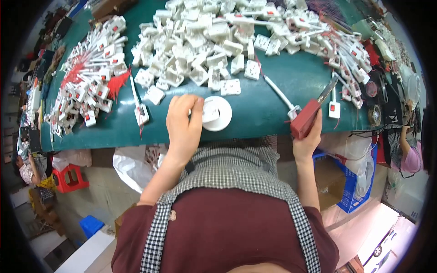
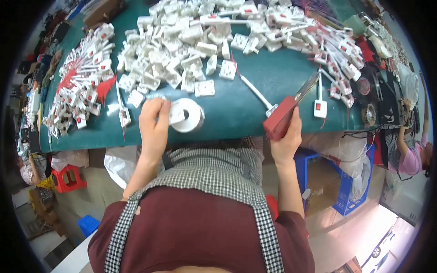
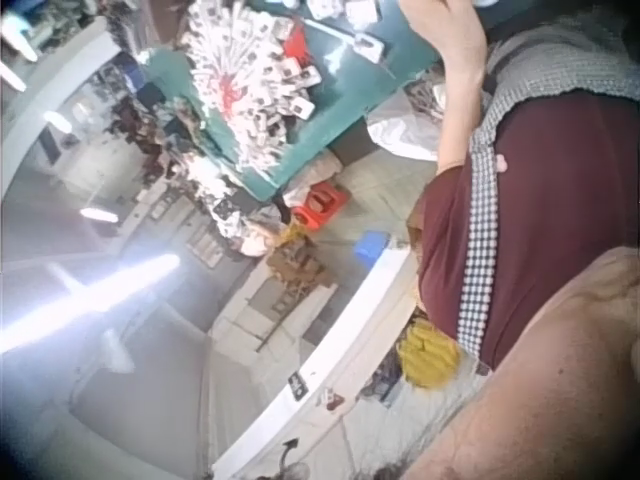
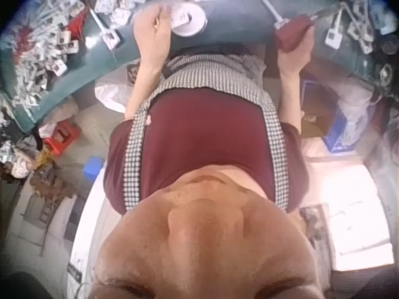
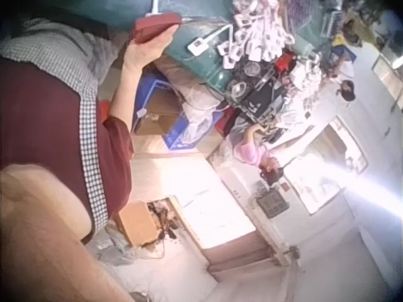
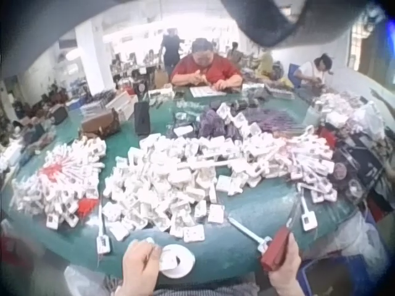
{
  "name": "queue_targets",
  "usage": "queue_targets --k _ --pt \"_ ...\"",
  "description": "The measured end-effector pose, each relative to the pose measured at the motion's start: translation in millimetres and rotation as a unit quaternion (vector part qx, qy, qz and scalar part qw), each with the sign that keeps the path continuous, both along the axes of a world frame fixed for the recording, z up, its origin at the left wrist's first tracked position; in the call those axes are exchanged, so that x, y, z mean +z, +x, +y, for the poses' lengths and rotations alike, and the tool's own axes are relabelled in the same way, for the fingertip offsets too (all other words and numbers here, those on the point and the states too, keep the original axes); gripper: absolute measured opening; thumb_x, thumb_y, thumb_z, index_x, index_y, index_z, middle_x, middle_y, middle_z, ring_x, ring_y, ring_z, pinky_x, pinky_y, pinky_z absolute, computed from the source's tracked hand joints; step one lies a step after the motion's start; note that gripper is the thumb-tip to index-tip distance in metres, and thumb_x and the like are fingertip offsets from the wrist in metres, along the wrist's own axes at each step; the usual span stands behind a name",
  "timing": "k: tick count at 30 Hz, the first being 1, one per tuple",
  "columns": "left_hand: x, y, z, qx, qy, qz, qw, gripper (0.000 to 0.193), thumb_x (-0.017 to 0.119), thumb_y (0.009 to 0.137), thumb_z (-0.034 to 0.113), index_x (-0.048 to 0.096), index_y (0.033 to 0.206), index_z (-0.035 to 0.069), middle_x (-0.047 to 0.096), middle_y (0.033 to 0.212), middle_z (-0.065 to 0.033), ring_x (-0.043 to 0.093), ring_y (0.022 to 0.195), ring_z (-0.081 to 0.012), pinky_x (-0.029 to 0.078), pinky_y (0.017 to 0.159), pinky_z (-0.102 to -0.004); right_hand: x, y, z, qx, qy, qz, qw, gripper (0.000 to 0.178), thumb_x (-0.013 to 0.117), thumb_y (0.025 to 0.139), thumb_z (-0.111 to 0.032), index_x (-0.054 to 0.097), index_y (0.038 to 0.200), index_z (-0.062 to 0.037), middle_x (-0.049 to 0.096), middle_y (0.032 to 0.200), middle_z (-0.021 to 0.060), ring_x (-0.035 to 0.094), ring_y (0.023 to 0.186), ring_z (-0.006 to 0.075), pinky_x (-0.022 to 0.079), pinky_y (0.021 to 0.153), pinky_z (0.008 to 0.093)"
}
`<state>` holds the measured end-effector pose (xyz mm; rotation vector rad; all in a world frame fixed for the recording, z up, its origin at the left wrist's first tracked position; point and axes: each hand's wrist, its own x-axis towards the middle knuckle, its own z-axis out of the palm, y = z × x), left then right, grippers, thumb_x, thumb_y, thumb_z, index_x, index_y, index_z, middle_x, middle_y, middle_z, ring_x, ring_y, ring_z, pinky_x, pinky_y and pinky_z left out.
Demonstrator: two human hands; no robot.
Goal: The person solders electrical wires onto small white plastic switch components using a soldering iron and solder wire.
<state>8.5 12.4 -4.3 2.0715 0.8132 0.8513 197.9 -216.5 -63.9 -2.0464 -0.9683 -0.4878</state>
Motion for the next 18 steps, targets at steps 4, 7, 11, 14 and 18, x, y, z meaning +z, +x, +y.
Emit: queue_targets --k 4,7,11,14,18 --pt "-14 -1 -3 0.022 0.037 0.003 0.999 0.02 0.051 0.089 0.011 0.05 0.072 0.001 0.046 0.066 -0.0165 0.045 0.065 -0.0336 0.034 0.061 -0.0412 -18 2 1 0.03 0.028 0.023 0.999 0.079 0.076 0.069 -0.005 0.036 0.137 0.0018 0.056 0.116 0.0227 0.06 0.098 0.0366 0.049 0.083 0.039" --pt "-13 -4 -14 0.008 0.052 0.064 0.997 0.02 0.052 0.088 0.014 0.053 0.073 0.002 0.049 0.066 -0.0153 0.048 0.067 -0.0337 0.034 0.064 -0.0434 -19 -8 -10 0.035 0.006 0.016 0.999 0.088 0.077 0.065 -0.006 0.031 0.14 -0.0029 0.057 0.108 0.0205 0.059 0.094 0.0395 0.05 0.079 0.0424" --pt "-10 -2 -23 0.002 0.124 0.058 0.991 0.019 0.052 0.088 0.014 0.054 0.072 0.004 0.051 0.066 -0.0138 0.049 0.067 -0.0327 0.035 0.067 -0.0429 -16 -9 -17 0.012 -0.008 0.02 1.0 0.086 0.076 0.064 0.0 0.033 0.138 -0.0002 0.057 0.105 0.0172 0.06 0.094 0.0343 0.05 0.08 0.0373" --pt "-1 0 -22 0.043 0.161 0.102 0.981 0.014 0.051 0.086 0.01 0.055 0.073 0.005 0.054 0.067 -0.0128 0.052 0.069 -0.0303 0.035 0.072 -0.0423 -3 -4 -10 0.041 -0.031 0.038 0.998 0.086 0.078 0.063 -0.005 0.033 0.137 -0.0001 0.056 0.106 0.0184 0.059 0.093 0.0367 0.049 0.079 0.0387" --pt "5 6 -24 0.046 0.225 0.174 0.958 0.005 0.052 0.081 0.006 0.054 0.076 0.005 0.057 0.07 -0.0131 0.053 0.07 -0.0297 0.036 0.078 -0.0427 -6 4 -7 0.053 -0.042 0.012 0.998 0.088 0.079 0.063 -0.006 0.032 0.138 -0.001 0.056 0.106 0.0184 0.059 0.093 0.037 0.049 0.078 0.0395"
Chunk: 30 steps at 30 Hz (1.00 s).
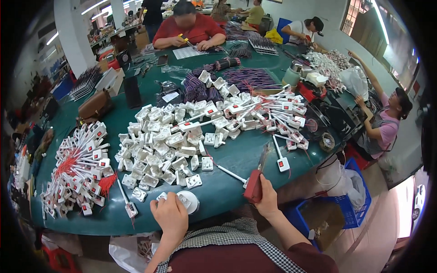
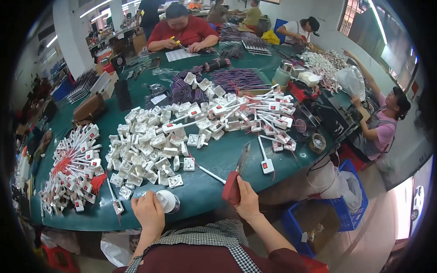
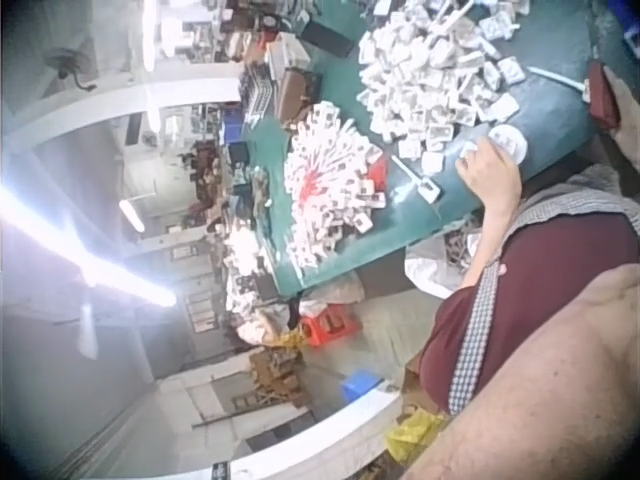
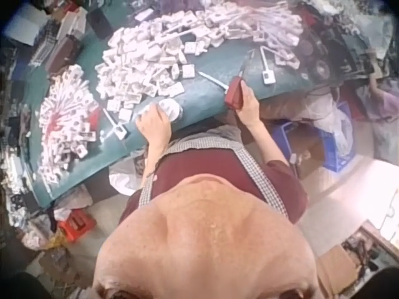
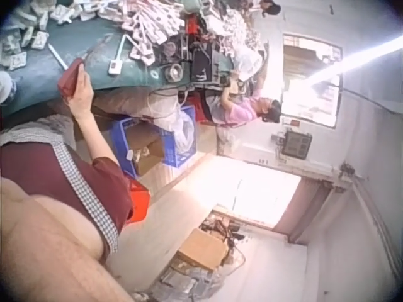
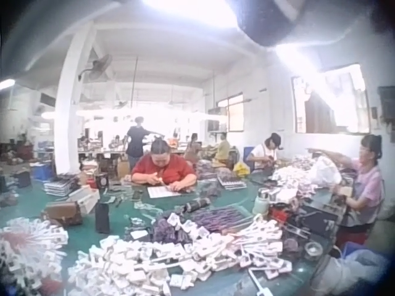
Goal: The person solders electrical wires onto small white plastic switch components using a soldering iron and solder wire.
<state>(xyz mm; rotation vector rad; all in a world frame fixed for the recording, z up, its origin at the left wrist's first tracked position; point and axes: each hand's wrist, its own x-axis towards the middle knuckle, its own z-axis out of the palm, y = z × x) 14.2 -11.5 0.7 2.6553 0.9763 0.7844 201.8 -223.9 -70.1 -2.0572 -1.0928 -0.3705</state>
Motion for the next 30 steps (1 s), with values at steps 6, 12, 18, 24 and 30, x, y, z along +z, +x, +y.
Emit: queue_targets --k 6,12,18,24,30 --pt "-5 2 4 -0.068 0.049 -0.11 0.99 0.014 0.056 0.075 0.002 0.059 0.089 -0.001 0.058 0.087 -0.0132 0.056 0.075 -0.0311 0.039 0.085 -0.0448 -1 -3 -4 -0.004 -0.01 -0.009 1.0 0.091 0.08 0.064 -0.009 0.029 0.139 -0.0014 0.057 0.107 0.019 0.059 0.093 0.0368 0.05 0.078 0.0407" --pt "-25 -11 1 -0.191 -0.014 -0.166 0.967 0.029 0.065 0.072 0.003 0.062 0.101 -0.001 0.057 0.101 -0.015 0.056 0.09 -0.0309 0.046 0.077 -0.0398 -4 -7 -5 0.001 -0.011 -0.023 1.0 0.091 0.079 0.064 -0.008 0.028 0.14 -0.002 0.057 0.107 0.0188 0.059 0.092 0.0369 0.05 0.076 0.0405" --pt "-19 -7 5 -0.205 -0.016 -0.107 0.973 0.035 0.066 0.074 0.003 0.06 0.108 0.0 0.055 0.106 -0.0144 0.055 0.093 -0.0306 0.045 0.081 -0.0394 -3 -5 -6 0.003 0.0 -0.016 1.0 0.093 0.079 0.063 -0.005 0.027 0.141 -0.0036 0.057 0.107 0.0187 0.059 0.091 0.0374 0.05 0.077 0.0404" --pt "-4 -1 22 -0.289 -0.064 -0.065 0.953 0.036 0.063 0.074 -0.003 0.06 0.109 0.002 0.055 0.113 -0.0143 0.054 0.095 -0.0312 0.045 0.082 -0.0395 -3 6 2 -0.002 -0.004 -0.013 1.0 0.096 0.08 0.059 -0.003 0.029 0.14 -0.0049 0.057 0.106 0.0179 0.059 0.091 0.0365 0.05 0.076 0.0395" --pt "-4 -4 16 -0.315 -0.079 -0.079 0.942 0.034 0.061 0.073 -0.006 0.059 0.106 0.001 0.055 0.115 -0.0151 0.054 0.096 -0.0321 0.045 0.083 -0.0396 1 -2 -6 -0.005 -0.017 -0.013 1.0 0.095 0.08 0.06 -0.004 0.029 0.14 -0.005 0.056 0.107 0.0178 0.059 0.092 0.0365 0.05 0.077 0.0395"
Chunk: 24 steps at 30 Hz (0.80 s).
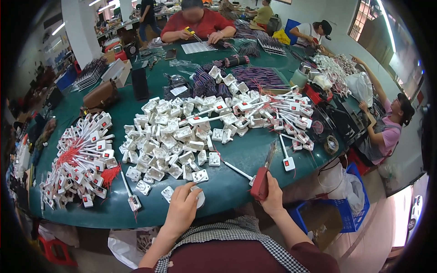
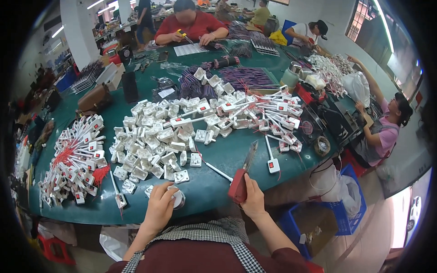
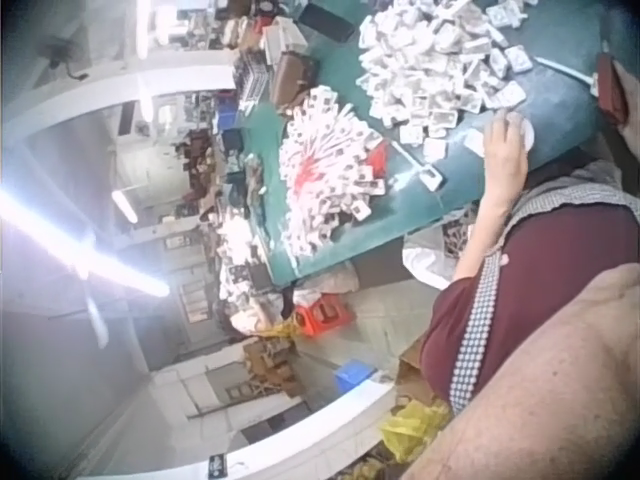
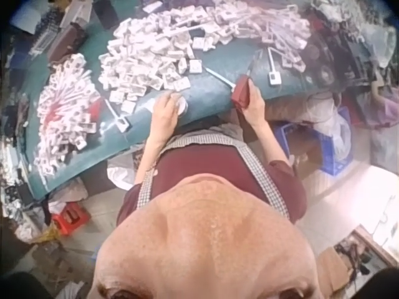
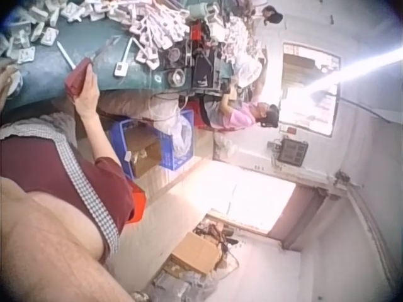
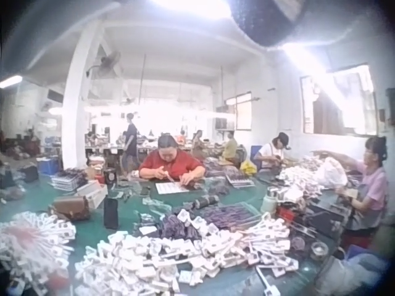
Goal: The person solders electrical wires onto small white plastic switch components using a soldering iron and solder wire.
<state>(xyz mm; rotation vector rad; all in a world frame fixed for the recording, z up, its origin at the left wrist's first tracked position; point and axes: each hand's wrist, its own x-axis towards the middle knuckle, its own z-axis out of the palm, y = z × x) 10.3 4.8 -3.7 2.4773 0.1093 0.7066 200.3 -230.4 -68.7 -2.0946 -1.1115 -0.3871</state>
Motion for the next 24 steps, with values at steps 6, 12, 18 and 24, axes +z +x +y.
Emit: queue_targets --k 6,12,18,24 --pt "-23 -11 -4 0.052 -0.013 -0.04 0.998 0.034 0.059 0.074 -0.006 0.061 0.107 0.002 0.055 0.116 -0.0191 0.055 0.097 -0.0357 0.046 0.083 -0.0411 -2 -10 -6 0.031 -0.018 0.022 0.999 0.093 0.079 0.063 -0.005 0.028 0.141 -0.0046 0.056 0.109 0.0186 0.059 0.093 0.037 0.05 0.076 0.0396" --pt "-10 -9 6 0.054 -0.008 -0.029 0.998 0.04 0.062 0.072 -0.003 0.06 0.112 0.005 0.056 0.124 -0.0137 0.056 0.103 -0.0301 0.041 0.09 -0.0397 -8 -3 0 0.008 0.057 0.056 0.997 0.084 0.078 0.066 -0.007 0.035 0.137 -0.001 0.056 0.114 0.0214 0.058 0.099 0.0381 0.048 0.085 0.0406" --pt "-9 -2 13 0.054 -0.193 -0.01 0.98 0.047 0.056 0.073 -0.007 0.059 0.119 0.002 0.055 0.128 -0.0152 0.056 0.111 -0.0261 0.043 0.092 -0.0321 -15 12 5 -0.008 0.004 0.022 1.0 0.102 0.08 0.055 0.0 0.028 0.142 -0.0051 0.056 0.111 0.0162 0.058 0.096 0.0366 0.05 0.08 0.0407" --pt "-1 -10 10 0.048 -0.203 0.005 0.978 0.048 0.057 0.073 -0.007 0.058 0.119 0.002 0.054 0.129 -0.0155 0.054 0.116 -0.0269 0.042 0.094 -0.0332 -13 7 -1 -0.003 0.025 0.025 0.999 0.084 0.077 0.072 -0.001 0.03 0.142 -0.0033 0.052 0.126 0.0186 0.059 0.107 0.0275 0.049 0.089 0.036"
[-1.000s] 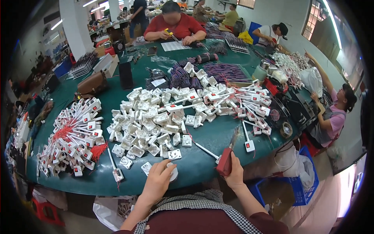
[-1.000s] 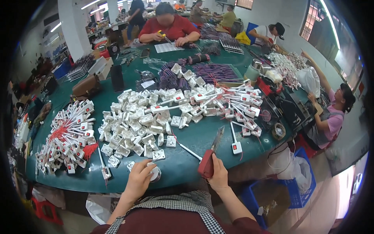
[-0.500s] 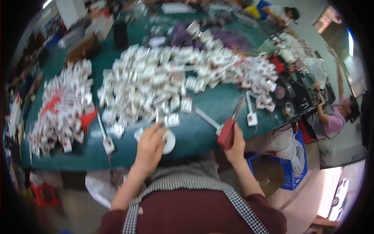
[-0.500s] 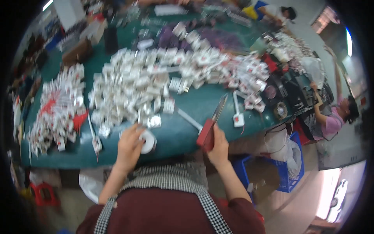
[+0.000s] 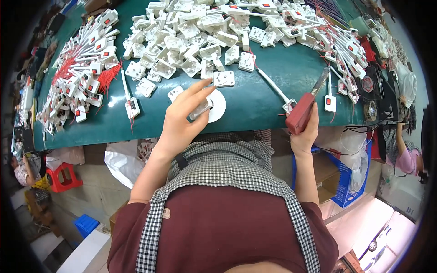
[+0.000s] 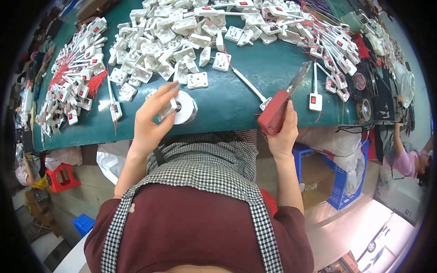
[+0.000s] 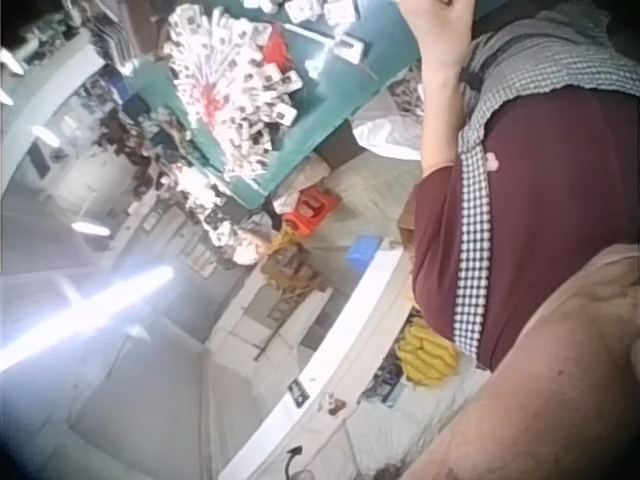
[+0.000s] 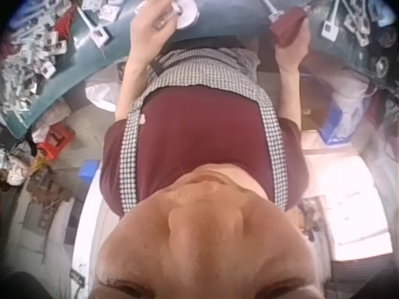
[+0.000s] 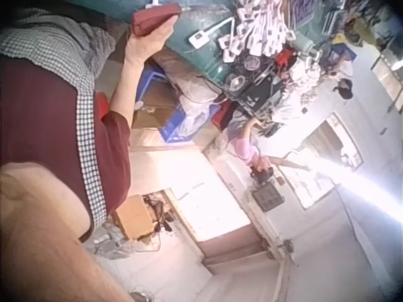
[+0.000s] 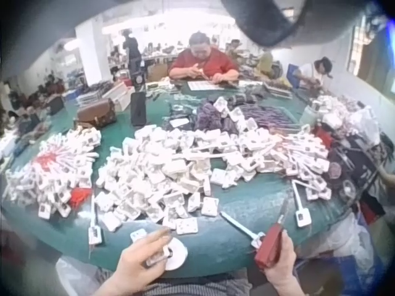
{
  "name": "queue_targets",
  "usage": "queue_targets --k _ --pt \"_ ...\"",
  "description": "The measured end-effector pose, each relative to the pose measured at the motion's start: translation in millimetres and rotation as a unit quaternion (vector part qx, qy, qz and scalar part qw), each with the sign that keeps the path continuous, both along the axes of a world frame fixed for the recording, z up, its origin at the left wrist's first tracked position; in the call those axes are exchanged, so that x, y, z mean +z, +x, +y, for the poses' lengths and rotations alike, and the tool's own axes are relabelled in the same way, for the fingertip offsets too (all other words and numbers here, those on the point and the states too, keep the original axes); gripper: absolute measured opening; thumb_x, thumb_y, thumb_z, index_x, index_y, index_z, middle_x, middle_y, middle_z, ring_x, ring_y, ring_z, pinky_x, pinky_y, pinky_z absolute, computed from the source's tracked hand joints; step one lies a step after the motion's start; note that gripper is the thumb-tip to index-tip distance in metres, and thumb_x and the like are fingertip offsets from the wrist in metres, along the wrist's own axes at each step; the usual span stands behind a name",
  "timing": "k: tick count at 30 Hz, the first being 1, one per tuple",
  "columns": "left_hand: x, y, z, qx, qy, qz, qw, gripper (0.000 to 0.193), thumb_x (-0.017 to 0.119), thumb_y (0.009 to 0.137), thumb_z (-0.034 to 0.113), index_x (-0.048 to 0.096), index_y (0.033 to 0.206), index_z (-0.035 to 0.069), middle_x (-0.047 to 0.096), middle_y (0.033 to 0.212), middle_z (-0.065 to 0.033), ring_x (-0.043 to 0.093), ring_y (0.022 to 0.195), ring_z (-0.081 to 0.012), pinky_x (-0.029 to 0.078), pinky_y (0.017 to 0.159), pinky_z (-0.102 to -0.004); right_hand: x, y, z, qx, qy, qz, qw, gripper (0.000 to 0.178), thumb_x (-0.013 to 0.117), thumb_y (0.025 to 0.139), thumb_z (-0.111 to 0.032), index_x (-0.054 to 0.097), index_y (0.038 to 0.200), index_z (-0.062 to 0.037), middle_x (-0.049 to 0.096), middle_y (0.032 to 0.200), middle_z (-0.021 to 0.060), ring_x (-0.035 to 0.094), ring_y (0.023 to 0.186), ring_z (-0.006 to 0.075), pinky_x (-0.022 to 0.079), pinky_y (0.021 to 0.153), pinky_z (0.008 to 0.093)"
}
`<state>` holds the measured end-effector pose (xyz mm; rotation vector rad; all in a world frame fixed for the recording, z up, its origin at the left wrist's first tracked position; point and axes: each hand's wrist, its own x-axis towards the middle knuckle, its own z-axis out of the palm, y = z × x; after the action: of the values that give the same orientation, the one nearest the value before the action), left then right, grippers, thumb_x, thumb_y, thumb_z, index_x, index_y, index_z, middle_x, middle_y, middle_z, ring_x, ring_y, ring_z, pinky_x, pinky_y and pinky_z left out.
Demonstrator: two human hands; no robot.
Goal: The person solders electrical wires onto small white plastic switch components using a soldering iron and solder wire.
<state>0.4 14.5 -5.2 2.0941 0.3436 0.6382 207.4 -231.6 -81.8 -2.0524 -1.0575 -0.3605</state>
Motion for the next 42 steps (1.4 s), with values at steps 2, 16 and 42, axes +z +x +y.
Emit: queue_targets --k 2,16,42 --pt "2 -4 -7 0.007 0.094 0.028 0.995 0.047 0.058 0.072 -0.007 0.059 0.118 0.003 0.054 0.129 -0.0159 0.055 0.114 -0.0279 0.043 0.093 -0.0343 4 -1 -2 0.007 0.031 -0.014 0.999 0.09 0.081 0.062 -0.006 0.034 0.138 -0.0006 0.057 0.11 0.0197 0.058 0.096 0.0374 0.05 0.08 0.0401" --pt "29 11 -33 -0.024 0.22 0.183 0.958 0.053 0.065 0.073 0.004 0.051 0.124 -0.002 0.044 0.133 -0.0207 0.045 0.122 -0.0355 0.038 0.1 -0.0412 6 -1 -10 0.07 0.027 0.01 0.997 0.078 0.068 0.062 0.001 0.041 0.134 -0.0034 0.056 0.112 0.0191 0.06 0.094 0.0362 0.051 0.077 0.0386" --pt "-33 -1 -24 0.068 0.333 0.043 0.94 0.062 0.072 0.073 0.019 0.051 0.13 0.009 0.045 0.123 -0.0168 0.05 0.111 -0.0308 0.039 0.099 -0.0454 -17 -9 -5 0.05 0.128 -0.019 0.99 0.083 0.073 0.072 0.001 0.027 0.141 0.0007 0.054 0.115 0.0192 0.057 0.1 0.0309 0.047 0.087 0.0381"
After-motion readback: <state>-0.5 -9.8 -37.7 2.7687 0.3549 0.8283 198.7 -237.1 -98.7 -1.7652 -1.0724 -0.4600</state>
